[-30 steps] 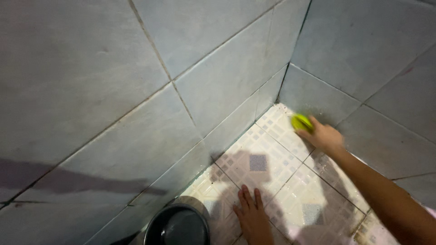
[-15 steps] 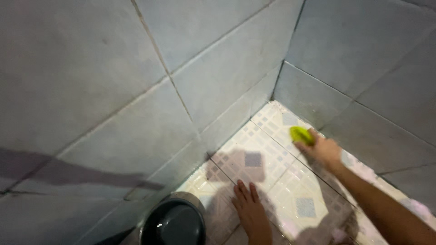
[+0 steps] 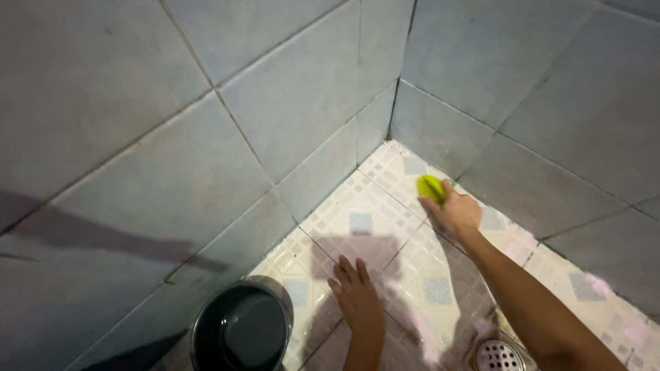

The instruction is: The person sprays bathroom cleaner across the tiled floor and then scrubs the tiles using a brush and a sponge.

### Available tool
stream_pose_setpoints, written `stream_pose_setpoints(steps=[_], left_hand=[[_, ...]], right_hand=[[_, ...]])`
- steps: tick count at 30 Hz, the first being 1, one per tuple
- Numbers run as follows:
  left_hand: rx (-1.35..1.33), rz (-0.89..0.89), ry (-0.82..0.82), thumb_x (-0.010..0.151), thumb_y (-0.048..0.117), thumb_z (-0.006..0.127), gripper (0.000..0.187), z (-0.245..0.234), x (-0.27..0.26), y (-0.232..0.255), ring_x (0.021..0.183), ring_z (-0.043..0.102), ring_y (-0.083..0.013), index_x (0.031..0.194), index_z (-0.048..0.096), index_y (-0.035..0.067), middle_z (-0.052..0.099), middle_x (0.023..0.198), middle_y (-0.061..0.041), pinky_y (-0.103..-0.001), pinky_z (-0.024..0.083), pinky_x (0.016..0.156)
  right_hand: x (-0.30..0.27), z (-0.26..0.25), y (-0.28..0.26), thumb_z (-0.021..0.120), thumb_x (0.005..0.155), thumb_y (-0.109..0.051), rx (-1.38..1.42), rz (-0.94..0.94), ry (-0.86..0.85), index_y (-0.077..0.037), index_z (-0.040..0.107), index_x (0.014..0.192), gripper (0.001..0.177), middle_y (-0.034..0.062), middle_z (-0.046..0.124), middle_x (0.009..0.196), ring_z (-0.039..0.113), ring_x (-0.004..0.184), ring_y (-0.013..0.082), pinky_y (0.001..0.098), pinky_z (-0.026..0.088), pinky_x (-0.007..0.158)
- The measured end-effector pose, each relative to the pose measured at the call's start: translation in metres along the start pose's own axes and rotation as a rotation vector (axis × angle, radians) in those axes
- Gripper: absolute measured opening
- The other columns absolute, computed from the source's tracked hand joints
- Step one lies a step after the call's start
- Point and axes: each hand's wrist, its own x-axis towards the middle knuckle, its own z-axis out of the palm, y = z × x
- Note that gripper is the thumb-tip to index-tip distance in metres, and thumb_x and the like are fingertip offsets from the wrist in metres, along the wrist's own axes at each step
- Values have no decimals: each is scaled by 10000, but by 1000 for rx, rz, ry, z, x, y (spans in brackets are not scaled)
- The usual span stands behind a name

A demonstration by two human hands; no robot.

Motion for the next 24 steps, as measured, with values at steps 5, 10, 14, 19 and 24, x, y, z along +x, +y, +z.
stream_pose_setpoints(steps=[5,10,14,19,24], left_hand=[[-92,7,118,955,475,663,993,12,-2,-11,1561,55,-392,1653,31,159,-46,1707,-225,-605,135,1210],[-119,8,144,951,518,650,988,14,-4,-13,1555,28,-392,1648,17,220,-75,1705,-187,-613,117,1219],[-128,-2,90,950,520,655,1011,8,-6,-11,1567,17,-398,1658,4,206,-83,1714,-194,-586,95,1221],[-144,-34,99,945,519,652,1010,12,-4,-7,1562,40,-393,1653,2,209,-67,1714,-181,-609,96,1220],[-22,-50,201,1005,376,615,884,8,1,-1,1508,130,-451,1623,33,128,-17,1683,-265,-635,131,1178]], right_hand=[[-49,8,25,393,814,-836,-7,-112,-176,-284,388,1542,914,54,685,707,507,440,109,287,435,377],[-7,-1,57,431,865,-865,-148,-20,-72,-226,315,1604,984,23,654,708,549,441,89,264,430,379],[2,-1,28,447,885,-824,1,44,-69,-191,335,1593,956,49,678,715,568,470,134,307,448,394],[-18,5,-29,439,856,-829,-32,-196,-202,-286,364,1551,886,66,691,706,600,491,161,344,505,437],[28,8,-70,487,842,-837,-116,-338,-94,-299,451,1469,827,84,713,720,660,541,221,387,521,480]])
